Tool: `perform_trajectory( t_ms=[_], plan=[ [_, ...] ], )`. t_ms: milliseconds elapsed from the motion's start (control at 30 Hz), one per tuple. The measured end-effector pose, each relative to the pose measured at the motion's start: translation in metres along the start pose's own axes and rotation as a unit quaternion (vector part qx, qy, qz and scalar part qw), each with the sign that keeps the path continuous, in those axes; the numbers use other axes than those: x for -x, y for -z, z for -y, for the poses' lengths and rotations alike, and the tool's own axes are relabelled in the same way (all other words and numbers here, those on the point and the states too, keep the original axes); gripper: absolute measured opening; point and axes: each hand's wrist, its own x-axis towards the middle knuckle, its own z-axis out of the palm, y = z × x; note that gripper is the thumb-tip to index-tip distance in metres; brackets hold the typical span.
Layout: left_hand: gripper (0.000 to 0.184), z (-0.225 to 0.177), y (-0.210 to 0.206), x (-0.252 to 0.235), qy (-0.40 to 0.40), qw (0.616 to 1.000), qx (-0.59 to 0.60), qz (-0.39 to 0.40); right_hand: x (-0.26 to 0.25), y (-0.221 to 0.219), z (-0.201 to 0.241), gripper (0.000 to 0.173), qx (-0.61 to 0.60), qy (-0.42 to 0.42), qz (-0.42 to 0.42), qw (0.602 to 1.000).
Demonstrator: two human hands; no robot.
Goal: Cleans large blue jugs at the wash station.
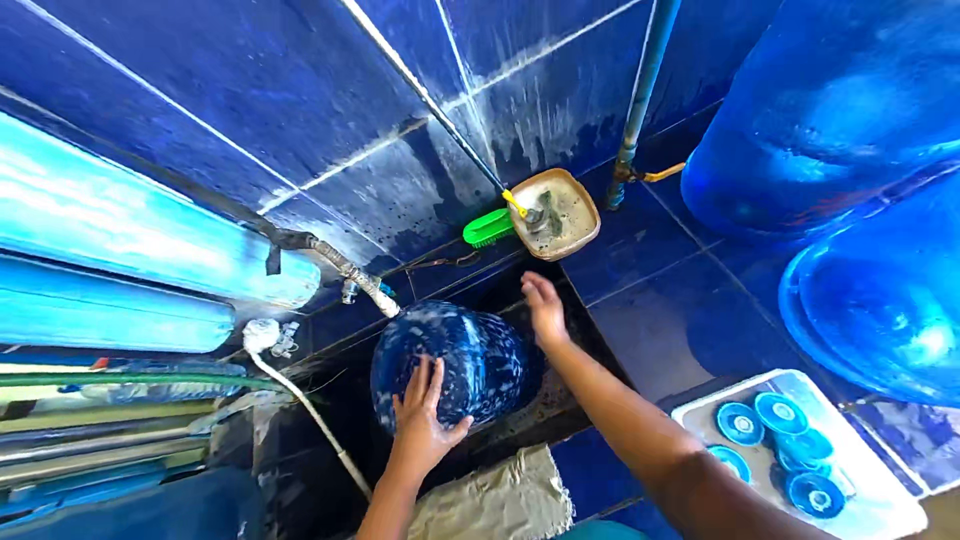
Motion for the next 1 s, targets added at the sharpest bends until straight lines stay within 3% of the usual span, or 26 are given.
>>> perform_trajectory(
  t_ms=[67, 133, 200, 233, 300, 400, 467, 533, 633, 667, 733, 800, 867, 933, 1000],
  plan=[
    [0.102, 0.003, 0.018, 0.004, -0.071, 0.995, -0.027, 0.066, -0.010, 0.030, 0.057, 0.045, -0.032, 0.078, -0.011, 0.996],
    [0.083, 0.021, 0.035, 0.012, -0.096, 0.990, -0.003, 0.106, -0.041, 0.068, 0.091, 0.052, -0.090, 0.088, -0.064, 0.990],
    [0.049, 0.034, 0.048, 0.015, -0.044, 0.990, 0.052, 0.121, -0.086, 0.111, 0.109, 0.056, -0.174, 0.028, -0.127, 0.976],
    [0.043, 0.035, 0.049, 0.014, -0.005, 0.991, 0.074, 0.107, -0.109, 0.132, 0.116, 0.060, -0.218, -0.012, -0.146, 0.965],
    [0.061, 0.024, 0.045, 0.005, 0.081, 0.992, 0.071, 0.067, -0.146, 0.163, 0.129, 0.066, -0.269, -0.057, -0.161, 0.948],
    [0.092, 0.002, 0.035, -0.013, 0.147, 0.988, 0.032, 0.035, -0.147, 0.162, 0.154, 0.059, -0.196, -0.010, -0.154, 0.969],
    [0.099, -0.001, 0.033, -0.012, 0.112, 0.991, 0.024, 0.066, -0.128, 0.152, 0.154, 0.056, -0.039, 0.074, -0.124, 0.989],
    [0.087, 0.009, 0.041, -0.001, 0.024, 0.991, 0.028, 0.125, -0.110, 0.140, 0.149, 0.061, 0.067, 0.115, -0.132, 0.982],
    [0.070, 0.047, 0.054, 0.022, -0.043, 0.979, 0.098, 0.171, -0.056, 0.104, 0.131, 0.051, 0.156, 0.067, -0.093, 0.981],
    [0.062, 0.062, 0.053, 0.023, -0.041, 0.977, 0.141, 0.154, -0.032, 0.082, 0.123, 0.048, 0.177, 0.046, -0.035, 0.983],
    [0.069, 0.075, 0.042, 0.012, -0.022, 0.980, 0.170, 0.097, 0.025, 0.019, 0.104, 0.045, 0.191, 0.007, 0.107, 0.976],
    [0.081, 0.061, 0.030, -0.009, -0.011, 0.987, 0.147, 0.064, 0.076, -0.056, 0.088, 0.045, 0.193, -0.025, 0.250, 0.948],
    [0.081, 0.036, 0.023, -0.022, -0.037, 0.987, 0.150, 0.045, 0.106, -0.132, 0.077, 0.045, 0.181, -0.048, 0.331, 0.925],
    [0.071, 0.021, 0.023, -0.018, -0.104, 0.979, 0.173, 0.035, 0.107, -0.198, 0.067, 0.048, 0.145, -0.081, 0.339, 0.926],
    [0.063, 0.026, 0.026, -0.004, -0.166, 0.968, 0.173, 0.068, 0.084, -0.248, 0.051, 0.052, 0.101, -0.133, 0.276, 0.946]
  ],
)
